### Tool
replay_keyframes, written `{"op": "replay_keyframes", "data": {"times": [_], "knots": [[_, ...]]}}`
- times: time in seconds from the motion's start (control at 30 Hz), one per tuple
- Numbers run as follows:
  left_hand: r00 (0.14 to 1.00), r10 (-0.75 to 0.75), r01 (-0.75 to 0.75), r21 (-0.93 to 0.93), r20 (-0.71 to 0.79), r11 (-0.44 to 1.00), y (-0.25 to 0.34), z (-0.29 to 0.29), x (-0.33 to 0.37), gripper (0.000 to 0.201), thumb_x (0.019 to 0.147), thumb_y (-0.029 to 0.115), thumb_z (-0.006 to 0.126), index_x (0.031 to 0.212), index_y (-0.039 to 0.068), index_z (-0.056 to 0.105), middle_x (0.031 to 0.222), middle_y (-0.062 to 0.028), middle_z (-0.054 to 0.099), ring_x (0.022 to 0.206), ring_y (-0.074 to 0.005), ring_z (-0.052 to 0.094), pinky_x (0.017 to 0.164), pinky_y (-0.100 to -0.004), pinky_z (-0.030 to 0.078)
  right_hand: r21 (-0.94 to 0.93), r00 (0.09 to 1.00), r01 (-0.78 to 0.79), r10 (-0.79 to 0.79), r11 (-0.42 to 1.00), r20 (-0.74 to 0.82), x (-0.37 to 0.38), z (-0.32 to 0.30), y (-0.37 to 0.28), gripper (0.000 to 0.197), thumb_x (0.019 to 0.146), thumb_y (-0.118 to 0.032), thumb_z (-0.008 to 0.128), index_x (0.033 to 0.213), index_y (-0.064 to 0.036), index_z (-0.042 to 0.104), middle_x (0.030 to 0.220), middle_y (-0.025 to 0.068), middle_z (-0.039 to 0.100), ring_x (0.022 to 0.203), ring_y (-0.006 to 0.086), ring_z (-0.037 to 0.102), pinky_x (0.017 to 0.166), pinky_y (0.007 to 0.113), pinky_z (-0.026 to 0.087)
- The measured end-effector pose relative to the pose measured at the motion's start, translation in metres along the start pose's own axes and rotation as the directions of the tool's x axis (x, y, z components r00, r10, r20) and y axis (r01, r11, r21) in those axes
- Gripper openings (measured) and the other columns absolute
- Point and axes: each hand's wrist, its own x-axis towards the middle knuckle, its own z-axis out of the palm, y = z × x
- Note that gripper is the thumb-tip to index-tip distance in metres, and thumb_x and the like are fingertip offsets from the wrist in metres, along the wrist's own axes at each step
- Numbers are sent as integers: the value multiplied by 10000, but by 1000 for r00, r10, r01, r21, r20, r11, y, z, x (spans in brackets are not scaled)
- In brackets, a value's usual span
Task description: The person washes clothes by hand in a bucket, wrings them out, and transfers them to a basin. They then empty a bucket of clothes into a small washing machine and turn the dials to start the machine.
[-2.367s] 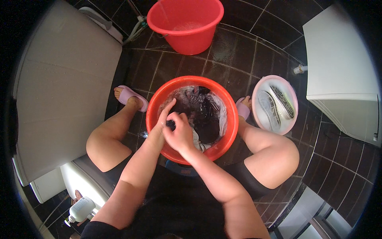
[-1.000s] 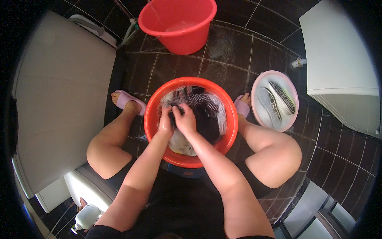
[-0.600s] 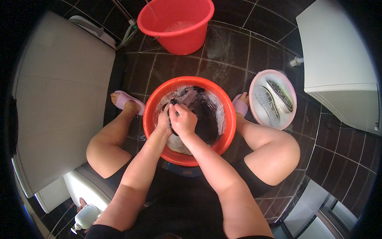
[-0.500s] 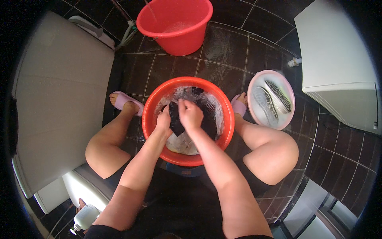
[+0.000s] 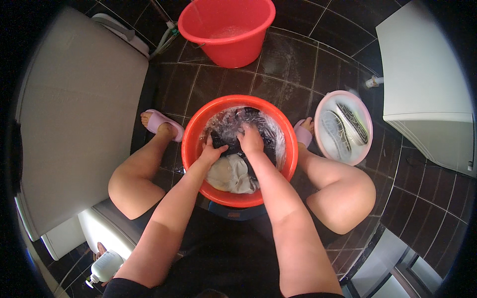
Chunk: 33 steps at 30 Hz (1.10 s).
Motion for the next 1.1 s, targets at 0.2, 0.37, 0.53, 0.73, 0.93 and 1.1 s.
{"op": "replay_keyframes", "data": {"times": [0.2, 0.37, 0.53, 0.73, 0.93, 1.1], "knots": [[992, 53, -54, 6, 112, 999, -24, 7, 14, 789, 753, 257, 628, 1382, -5, 233, 1350, -312, 341, 1285, -425, 303, 1065, -410, 259, -42, 963, 181, -169, 983, 208, -20, 9, -1, 371, 770, -146, 631, 1128, -89, 555, 1141, 208, 531, 933, 378, 573, 811, 435, 468], [964, 63, -108, -165, -257, 980, -31, 20, 8, 764, 727, 260, 641, 1344, -24, 291, 1339, -281, 356, 1271, -410, 314, 1046, -405, 279, 73, 978, -204, 207, 976, -35, -14, 32, -13, 343, 815, -156, 595, 1143, -74, 539, 1094, 235, 555, 991, 376, 552, 850, 421, 437], [998, 22, 42, -948, 52, 314, 29, -5, -27, 630, 879, 412, 539, 1342, 45, 322, 1340, -136, 395, 1240, -280, 359, 1051, -366, 276, 491, 992, -7, 68, 871, -107, -42, 16, -79, 244, 813, -207, 634, 955, -16, 583, 917, 165, 614, 847, 323, 591, 754, 358, 456], [928, 273, 206, -960, 252, 187, 38, -41, -37, 416, 911, 379, 486, 1194, 75, 499, 1136, -102, 555, 1090, -247, 489, 966, -390, 377, 316, 969, 241, -213, 918, -121, -98, -31, -161, 231, 751, -295, 699, 734, -95, 585, 741, 57, 565, 621, 288, 587, 541, 399, 446], [969, 9, 243, -959, 247, 149, 60, -26, -49, 336, 940, 310, 438, 1096, 37, 555, 968, -105, 624, 911, -243, 596, 821, -385, 484, 173, 942, 177, -116, 969, -316, -53, -18, -123, 264, 809, -294, 613, 642, -94, 571, 661, 89, 567, 608, 327, 579, 510, 418, 442], [974, -190, 206, -826, 123, 524, 74, -36, -61, 368, 906, 301, 492, 1068, -15, 588, 983, -99, 636, 896, -235, 618, 803, -326, 479, 56, 990, -22, 29, 998, -136, -26, -25, -80, 278, 845, -314, 585, 703, -76, 599, 725, 125, 602, 700, 354, 588, 597, 414, 458]]}}
